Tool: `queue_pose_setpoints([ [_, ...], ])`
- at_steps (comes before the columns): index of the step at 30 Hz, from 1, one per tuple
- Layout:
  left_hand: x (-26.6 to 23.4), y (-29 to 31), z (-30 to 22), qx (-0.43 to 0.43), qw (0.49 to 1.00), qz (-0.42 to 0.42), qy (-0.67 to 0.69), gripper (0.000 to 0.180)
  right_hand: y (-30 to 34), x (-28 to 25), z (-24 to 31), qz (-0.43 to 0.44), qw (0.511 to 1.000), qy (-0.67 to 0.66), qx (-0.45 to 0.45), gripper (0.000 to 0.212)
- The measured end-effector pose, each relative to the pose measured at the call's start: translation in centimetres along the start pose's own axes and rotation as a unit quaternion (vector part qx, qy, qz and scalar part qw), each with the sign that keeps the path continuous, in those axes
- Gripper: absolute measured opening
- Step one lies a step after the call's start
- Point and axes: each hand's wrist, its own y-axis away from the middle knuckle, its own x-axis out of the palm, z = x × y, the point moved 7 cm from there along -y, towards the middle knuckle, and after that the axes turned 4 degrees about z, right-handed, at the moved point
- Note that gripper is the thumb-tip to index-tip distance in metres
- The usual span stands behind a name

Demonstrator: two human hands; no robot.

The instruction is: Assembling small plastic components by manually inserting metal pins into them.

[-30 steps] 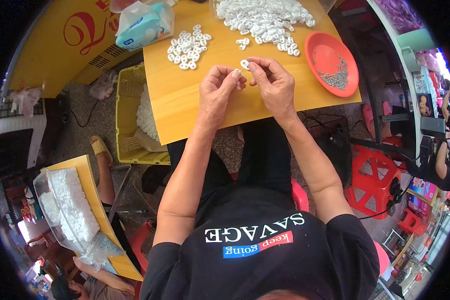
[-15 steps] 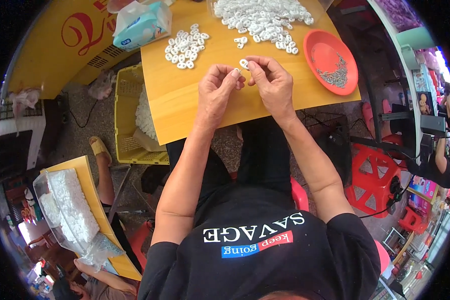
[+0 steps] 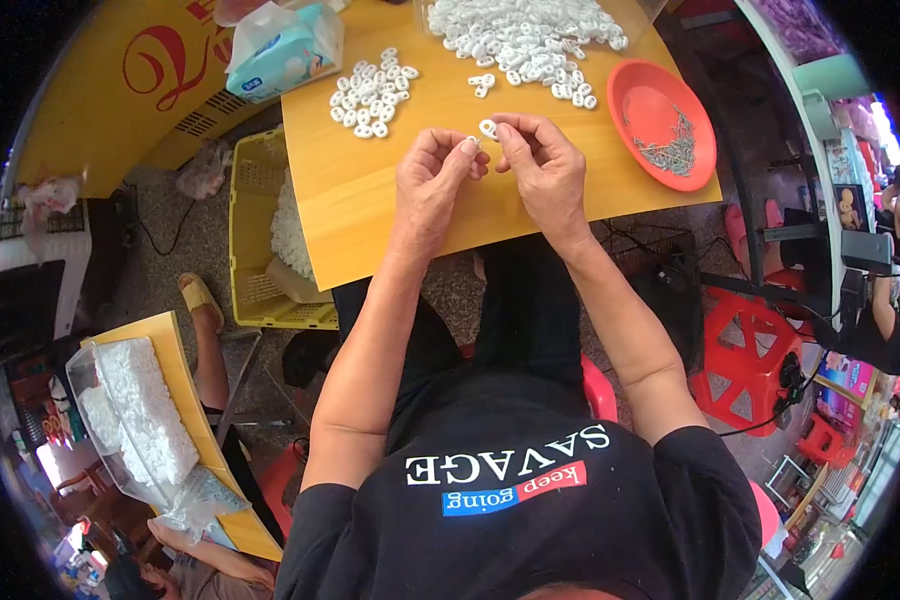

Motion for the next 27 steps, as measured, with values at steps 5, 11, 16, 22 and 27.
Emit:
queue_pose_setpoints([
  [5, 0.2, 0.0, -0.2, 0.004, 1.0, 0.008, -0.016, 0.015, -0.1, -0.1, 0.2, -0.006, 1.0, 0.005, -0.008, 0.013],
  [11, 0.0, 0.1, -0.2, -0.002, 1.0, -0.004, -0.022, 0.016, 0.1, 0.1, 0.1, -0.015, 1.0, -0.005, -0.009, 0.013],
  [16, -0.1, 0.0, -0.1, 0.003, 1.0, -0.007, -0.004, 0.016, 0.0, 0.2, 0.0, -0.016, 1.0, -0.007, -0.011, 0.013],
  [22, -0.1, 0.1, -0.2, 0.007, 1.0, -0.007, 0.002, 0.015, 0.1, 0.5, -0.4, -0.017, 0.999, -0.043, 0.003, 0.014],
  [27, 0.0, 0.1, -0.3, 0.006, 1.0, -0.011, 0.004, 0.015, 0.0, 0.6, -1.3, -0.005, 0.991, -0.117, 0.059, 0.017],
])
